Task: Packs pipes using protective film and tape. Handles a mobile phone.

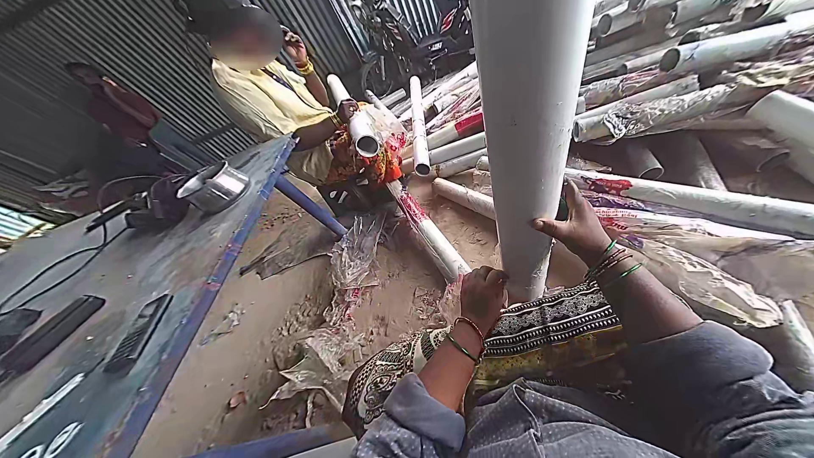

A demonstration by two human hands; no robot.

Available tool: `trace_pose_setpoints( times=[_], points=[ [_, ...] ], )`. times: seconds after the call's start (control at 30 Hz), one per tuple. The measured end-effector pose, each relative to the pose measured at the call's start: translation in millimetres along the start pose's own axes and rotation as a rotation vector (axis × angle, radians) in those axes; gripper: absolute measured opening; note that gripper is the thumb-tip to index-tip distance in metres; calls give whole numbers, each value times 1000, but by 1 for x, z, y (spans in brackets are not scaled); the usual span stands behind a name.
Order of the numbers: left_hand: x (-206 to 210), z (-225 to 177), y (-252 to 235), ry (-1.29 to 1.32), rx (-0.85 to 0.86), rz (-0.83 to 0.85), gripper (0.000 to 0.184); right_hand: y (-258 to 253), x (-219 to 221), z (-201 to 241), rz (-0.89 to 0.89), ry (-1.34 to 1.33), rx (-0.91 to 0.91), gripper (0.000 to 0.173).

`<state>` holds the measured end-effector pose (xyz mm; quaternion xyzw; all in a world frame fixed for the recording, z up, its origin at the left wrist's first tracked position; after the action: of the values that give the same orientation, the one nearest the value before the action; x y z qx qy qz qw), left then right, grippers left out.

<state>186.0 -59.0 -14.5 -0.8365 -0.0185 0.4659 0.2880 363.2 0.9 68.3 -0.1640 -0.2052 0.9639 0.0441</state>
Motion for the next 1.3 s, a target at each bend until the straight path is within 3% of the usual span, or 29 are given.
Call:
trace_pose_setpoints(
  times=[0.1,0.2,0.5,0.57,0.63,0.7,0.77,0.8,1.0,1.07,1.2,1.3],
  points=[
    [0,0,2,-26,76,-115,9,-5,-4,-4,-8,18,-18,111],
    [3,-3,9,-13,106,-123,9,-8,-7,-6,-22,-15,-59,122],
    [22,24,39,14,64,51,18,2,4,4,48,-215,-123,118],
    [19,44,40,210,-39,106,21,7,6,8,49,-172,-141,122],
    [14,77,46,610,-322,66,18,14,8,11,64,-166,-117,123],
    [1,109,54,961,-666,-153,22,19,5,9,51,-194,-111,120],
    [-15,122,55,1065,-813,-336,30,23,-1,8,40,-218,-139,117],
    [-20,116,49,1053,-793,-339,32,26,-4,9,41,-228,-156,114],
    [23,23,0,919,-352,93,45,39,-22,2,-24,-335,-142,104],
    [37,15,-8,924,-320,84,44,42,-26,1,-23,-358,-157,93],
    [44,15,-12,838,-318,13,45,53,-35,0,6,-353,-202,53],
    [43,12,-14,769,-287,52,46,56,-68,-33,38,-335,-262,41]
  ],
)
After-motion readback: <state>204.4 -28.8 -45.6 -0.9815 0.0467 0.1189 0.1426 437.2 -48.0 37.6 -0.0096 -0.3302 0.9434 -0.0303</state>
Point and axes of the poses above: each hand's wrist, its own y-axis away from the middle knuckle, its own x-axis out of the palm, z = x × y, the point moved 10 cm from there along -y, towards the middle knuckle, and after that the axes turned 4 degrees about -z, right-handed, at the moved point
